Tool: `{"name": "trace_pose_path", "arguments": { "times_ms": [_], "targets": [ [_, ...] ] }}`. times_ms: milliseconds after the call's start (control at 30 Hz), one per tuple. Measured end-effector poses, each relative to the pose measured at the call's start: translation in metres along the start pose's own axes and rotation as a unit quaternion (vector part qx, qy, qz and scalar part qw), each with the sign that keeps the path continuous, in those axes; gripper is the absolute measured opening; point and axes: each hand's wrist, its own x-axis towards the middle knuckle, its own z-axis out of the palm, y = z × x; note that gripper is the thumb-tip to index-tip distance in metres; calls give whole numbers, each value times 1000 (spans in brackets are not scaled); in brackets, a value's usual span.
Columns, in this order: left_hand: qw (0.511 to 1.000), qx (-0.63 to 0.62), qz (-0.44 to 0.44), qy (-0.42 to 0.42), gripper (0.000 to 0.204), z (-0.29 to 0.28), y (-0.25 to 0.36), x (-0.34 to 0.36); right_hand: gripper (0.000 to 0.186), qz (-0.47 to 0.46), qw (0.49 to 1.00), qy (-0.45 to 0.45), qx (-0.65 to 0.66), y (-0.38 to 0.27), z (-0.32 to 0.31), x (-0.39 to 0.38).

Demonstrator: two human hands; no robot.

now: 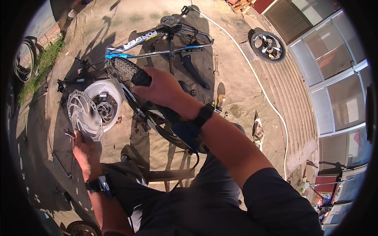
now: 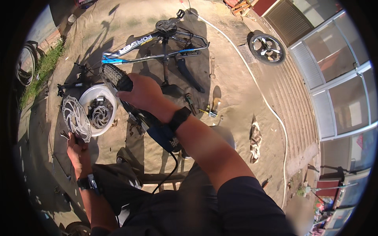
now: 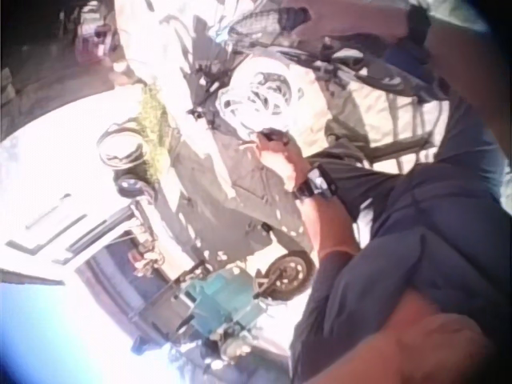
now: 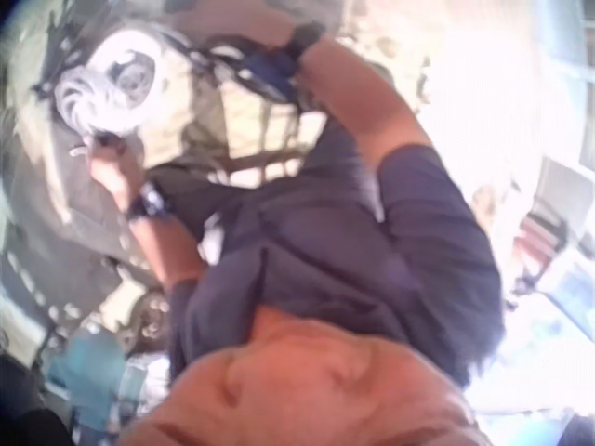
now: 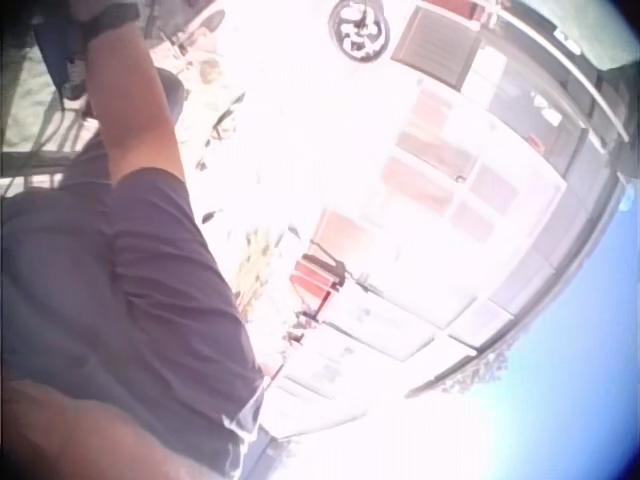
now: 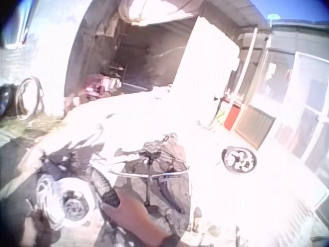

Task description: The person retrieves a bicycle wheel and a disc brake rotor, then uses a tool to attach the rotor to the wheel hub. The person tightens the bolts to secure the rotor in place.

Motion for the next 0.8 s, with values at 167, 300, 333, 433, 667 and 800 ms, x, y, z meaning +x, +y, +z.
{"name": "trace_pose_path", "arguments": {
  "times_ms": [167, 300, 333, 433, 667, 800],
  "targets": [
    [1000, 6, -13, -5, 28, 18, 22, -22, 59, -26, 994, -43, -96, -2, -8, 6],
    [987, -152, -55, -4, 22, 9, 12, -14, 58, -58, 991, -32, -117, 15, -19, 10],
    [984, -160, -71, 23, 21, 10, 13, -13, 59, -20, 989, -53, -135, 16, -26, 15],
    [976, -177, -125, 38, 20, 20, 4, -13, 63, -2, 996, -32, -89, 35, -45, 15],
    [988, -52, -146, -19, 24, 25, -18, -36, 83, 58, 987, 33, -147, 78, -54, 15],
    [983, -18, -182, -32, 25, 50, -28, -57, 77, 57, 980, 73, -177, 122, -74, 20]
  ]
}}
